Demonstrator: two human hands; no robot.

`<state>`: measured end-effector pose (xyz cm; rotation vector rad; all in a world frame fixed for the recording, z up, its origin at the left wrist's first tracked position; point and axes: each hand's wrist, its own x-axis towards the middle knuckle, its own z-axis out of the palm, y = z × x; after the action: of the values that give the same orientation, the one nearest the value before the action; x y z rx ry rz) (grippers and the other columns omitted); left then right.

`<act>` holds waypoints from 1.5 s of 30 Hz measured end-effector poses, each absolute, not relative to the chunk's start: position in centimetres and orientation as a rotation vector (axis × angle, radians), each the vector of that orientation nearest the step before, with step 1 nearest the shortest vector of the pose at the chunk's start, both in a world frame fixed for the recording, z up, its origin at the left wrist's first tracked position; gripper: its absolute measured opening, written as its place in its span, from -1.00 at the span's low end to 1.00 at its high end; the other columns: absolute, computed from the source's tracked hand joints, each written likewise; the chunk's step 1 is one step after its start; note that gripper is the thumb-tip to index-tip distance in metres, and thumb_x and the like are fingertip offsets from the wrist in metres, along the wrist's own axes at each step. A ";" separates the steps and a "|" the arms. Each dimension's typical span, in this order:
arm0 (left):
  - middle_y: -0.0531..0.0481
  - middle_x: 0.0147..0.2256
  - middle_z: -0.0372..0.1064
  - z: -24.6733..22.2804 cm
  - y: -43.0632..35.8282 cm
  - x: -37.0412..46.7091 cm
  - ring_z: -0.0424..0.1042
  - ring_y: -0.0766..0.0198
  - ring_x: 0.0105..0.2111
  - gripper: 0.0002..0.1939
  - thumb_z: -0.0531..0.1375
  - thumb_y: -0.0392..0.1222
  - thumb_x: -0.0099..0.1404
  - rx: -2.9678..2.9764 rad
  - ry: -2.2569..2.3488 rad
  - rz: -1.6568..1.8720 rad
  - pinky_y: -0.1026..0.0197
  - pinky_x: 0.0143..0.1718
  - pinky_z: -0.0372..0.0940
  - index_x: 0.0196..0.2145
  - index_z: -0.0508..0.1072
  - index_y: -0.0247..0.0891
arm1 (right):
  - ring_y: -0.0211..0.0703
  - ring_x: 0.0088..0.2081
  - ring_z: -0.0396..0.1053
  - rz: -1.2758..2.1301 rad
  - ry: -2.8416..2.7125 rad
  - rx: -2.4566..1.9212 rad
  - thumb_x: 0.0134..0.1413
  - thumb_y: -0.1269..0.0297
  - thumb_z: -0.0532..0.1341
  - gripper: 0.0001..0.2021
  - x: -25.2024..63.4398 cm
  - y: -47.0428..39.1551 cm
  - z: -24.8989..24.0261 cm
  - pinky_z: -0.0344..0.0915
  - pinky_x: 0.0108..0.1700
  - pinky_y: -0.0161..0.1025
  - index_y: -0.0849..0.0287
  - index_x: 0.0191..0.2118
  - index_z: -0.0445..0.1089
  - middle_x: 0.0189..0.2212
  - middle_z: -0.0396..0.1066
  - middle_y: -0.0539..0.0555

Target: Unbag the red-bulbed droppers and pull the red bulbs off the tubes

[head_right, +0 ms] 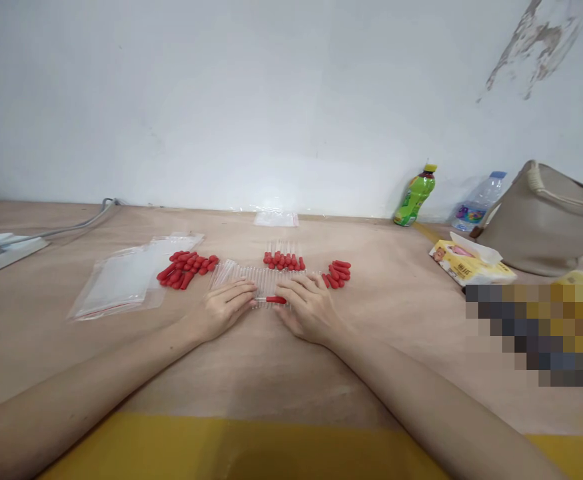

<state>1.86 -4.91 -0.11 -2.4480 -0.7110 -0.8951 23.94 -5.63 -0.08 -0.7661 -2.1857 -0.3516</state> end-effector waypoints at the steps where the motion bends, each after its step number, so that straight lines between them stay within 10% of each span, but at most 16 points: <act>1: -0.06 -0.24 0.46 0.0 -5.0 2.0 0.44 0.27 -0.20 -0.82 0.03 -0.26 0.30 -2.446 -0.700 -0.894 0.13 -0.02 0.33 -0.28 0.42 -0.32 | -0.08 -0.10 0.30 -0.373 -2.200 -0.759 0.05 0.17 0.16 -0.71 23.8 -5.6 0.0 0.09 -0.07 -0.10 0.15 -0.11 0.33 -0.10 0.40 0.08; 40: -0.05 -0.28 0.45 -0.1 -5.4 1.1 0.40 0.26 -0.13 -0.86 0.08 -0.37 0.24 -2.520 -0.583 -1.022 0.11 0.01 0.31 -0.24 0.38 -0.32 | -0.19 -0.29 0.41 -0.497 -2.163 -0.441 0.02 0.49 0.17 -0.84 24.7 -5.6 -0.1 0.40 -0.26 -0.24 0.25 -0.24 0.41 -0.35 0.49 0.09; 45: -0.05 -0.30 0.43 0.6 -4.5 -1.1 0.44 0.27 -0.29 -0.87 0.09 -0.32 0.24 -2.286 -0.872 -1.097 0.21 -0.22 0.38 -0.27 0.41 -0.29 | -0.21 -0.32 0.40 -0.460 -1.972 -0.707 0.02 0.41 0.19 -0.90 27.8 -4.5 0.3 0.35 -0.22 -0.21 0.18 -0.31 0.44 -0.36 0.48 0.08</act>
<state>-1.10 -4.47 0.62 -2.2857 -0.8722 -1.0974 27.76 -4.48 0.35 -0.7065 -1.9717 -0.4599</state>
